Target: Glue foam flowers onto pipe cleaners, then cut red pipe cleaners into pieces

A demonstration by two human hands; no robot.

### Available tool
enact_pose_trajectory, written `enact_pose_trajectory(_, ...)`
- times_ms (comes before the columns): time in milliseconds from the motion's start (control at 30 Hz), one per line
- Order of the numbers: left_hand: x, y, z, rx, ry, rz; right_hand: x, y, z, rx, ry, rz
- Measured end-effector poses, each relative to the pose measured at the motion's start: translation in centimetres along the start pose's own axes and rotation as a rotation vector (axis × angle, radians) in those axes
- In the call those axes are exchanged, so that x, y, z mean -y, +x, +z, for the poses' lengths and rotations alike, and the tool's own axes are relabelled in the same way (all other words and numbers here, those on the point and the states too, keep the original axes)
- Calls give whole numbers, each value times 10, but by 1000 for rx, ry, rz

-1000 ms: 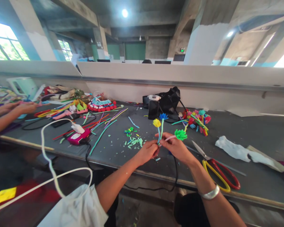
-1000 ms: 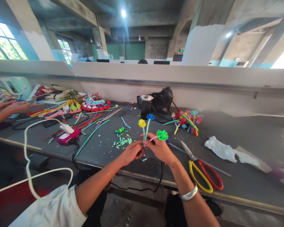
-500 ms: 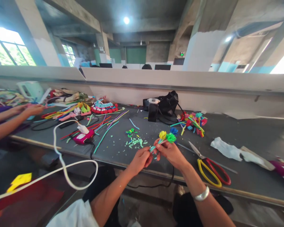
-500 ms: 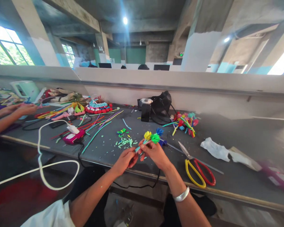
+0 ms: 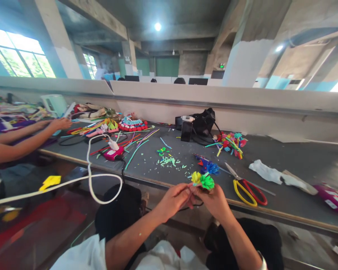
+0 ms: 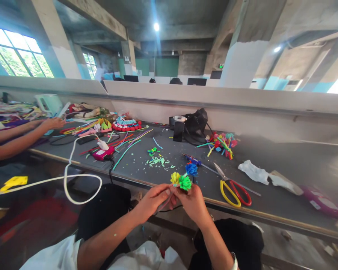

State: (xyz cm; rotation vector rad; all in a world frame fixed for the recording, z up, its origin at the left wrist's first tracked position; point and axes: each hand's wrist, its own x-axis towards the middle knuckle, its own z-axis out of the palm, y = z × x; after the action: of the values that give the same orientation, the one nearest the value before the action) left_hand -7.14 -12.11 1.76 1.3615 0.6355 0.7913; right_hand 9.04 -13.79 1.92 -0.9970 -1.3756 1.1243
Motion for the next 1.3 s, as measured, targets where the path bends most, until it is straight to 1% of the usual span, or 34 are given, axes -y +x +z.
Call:
enact_pose_trajectory(100,0,-4,5,0,-177,-56,9,-6,3,63,-5,-4)
enact_pose_trajectory(167,3,-8,7,-20,-236,-67,11,-10,5,64,-16,-8)
enact_pose_trajectory(267,7,-14,8,-40,-315,-77,8,-17,7,-52,-94,-39)
enact_pose_trajectory(367,7,-17,8,-44,-334,-58,4,-21,9,-186,-159,-83)
enact_pose_trajectory(433,4,-17,6,-13,-339,-85,3,-23,11,-220,-166,-105)
enact_pose_trajectory(567,-7,-17,1,56,-415,-215,7,-25,16,-227,-162,-140)
enact_pose_trajectory(667,-13,-21,1,11,-483,-198,9,-25,21,-209,-139,-145)
enact_pose_trajectory(733,-14,-26,3,-49,-520,-163,7,-25,26,-201,-127,-150)
enact_pose_trajectory(800,-13,-29,6,-117,-536,-119,3,-24,31,-223,-89,-137)
enact_pose_trajectory(900,-9,-31,8,-207,-501,-37,-6,-21,37,-304,25,-89)
enact_pose_trajectory(967,-5,-31,9,-223,-466,-3,-11,-20,40,-353,83,-69)
enact_pose_trajectory(1067,1,-30,10,-222,-352,38,-13,-21,40,-377,98,-59)
enact_pose_trajectory(1133,5,-31,11,-231,-194,88,-10,-24,38,-372,65,-57)
enact_pose_trajectory(1200,8,-31,13,-250,-73,122,-3,-27,36,-361,-32,-83)
enact_pose_trajectory(1233,8,-30,15,-256,-63,122,1,-29,35,-355,-93,-106)
enact_pose_trajectory(1300,8,-29,18,-252,-147,83,9,-32,35,-355,-191,-151)
